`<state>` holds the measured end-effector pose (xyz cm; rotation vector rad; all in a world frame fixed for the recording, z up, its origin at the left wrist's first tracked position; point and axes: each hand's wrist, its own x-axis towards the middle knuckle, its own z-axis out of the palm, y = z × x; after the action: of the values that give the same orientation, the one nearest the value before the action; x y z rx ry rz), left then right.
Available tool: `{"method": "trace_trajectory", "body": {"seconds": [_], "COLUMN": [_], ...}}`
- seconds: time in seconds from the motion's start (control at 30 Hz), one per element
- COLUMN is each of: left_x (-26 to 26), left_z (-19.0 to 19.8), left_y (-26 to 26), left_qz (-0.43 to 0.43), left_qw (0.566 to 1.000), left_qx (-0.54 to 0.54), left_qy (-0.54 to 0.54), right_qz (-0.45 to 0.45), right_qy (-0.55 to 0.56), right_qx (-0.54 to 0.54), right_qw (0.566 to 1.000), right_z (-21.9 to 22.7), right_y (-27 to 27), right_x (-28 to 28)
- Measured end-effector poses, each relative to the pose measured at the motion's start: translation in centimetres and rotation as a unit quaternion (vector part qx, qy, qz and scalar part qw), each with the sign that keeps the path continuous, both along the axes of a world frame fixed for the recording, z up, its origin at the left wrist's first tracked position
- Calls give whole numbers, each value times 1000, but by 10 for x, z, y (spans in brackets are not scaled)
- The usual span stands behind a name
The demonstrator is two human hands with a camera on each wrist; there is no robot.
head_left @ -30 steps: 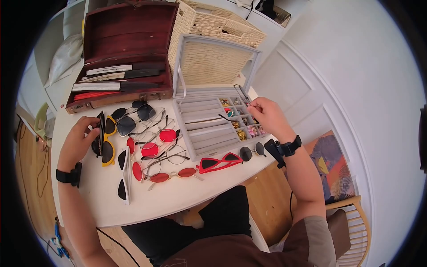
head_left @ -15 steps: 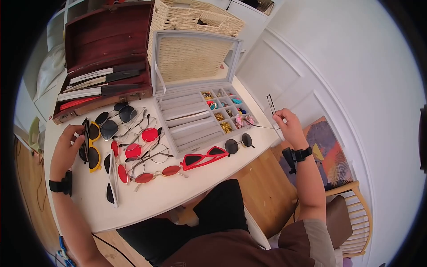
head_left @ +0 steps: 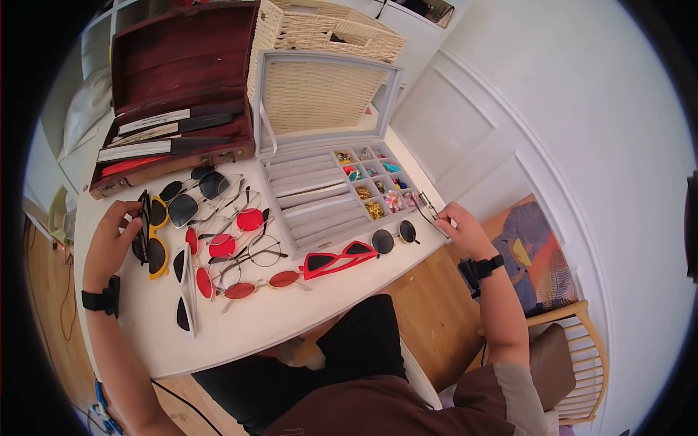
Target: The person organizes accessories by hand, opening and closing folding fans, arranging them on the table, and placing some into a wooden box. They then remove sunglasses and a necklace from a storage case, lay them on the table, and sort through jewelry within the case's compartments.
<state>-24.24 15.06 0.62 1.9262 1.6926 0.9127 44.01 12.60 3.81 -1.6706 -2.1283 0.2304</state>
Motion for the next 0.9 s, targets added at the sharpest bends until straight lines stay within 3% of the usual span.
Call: {"method": "trace_trajectory", "body": {"seconds": [0.37, 0.47, 0.73, 0.9], "left_x": [4, 2, 2, 0], "left_z": [6, 8, 8, 4], "left_y": [-2, -2, -2, -2], "left_qz": [10, 12, 10, 12], "left_qw": [999, 999, 998, 999], "left_qx": [-11, -25, -21, -2], "left_qy": [32, 44, 56, 42], "right_qz": [102, 146, 225, 275], "right_qy": [-7, -25, 93, 141], "right_qx": [-9, 39, 89, 120], "right_qw": [995, 988, 966, 943], "right_z": [48, 65, 87, 64], "right_y": [-14, -23, -44, -52], "right_x": [-87, -123, -191, -235]}}
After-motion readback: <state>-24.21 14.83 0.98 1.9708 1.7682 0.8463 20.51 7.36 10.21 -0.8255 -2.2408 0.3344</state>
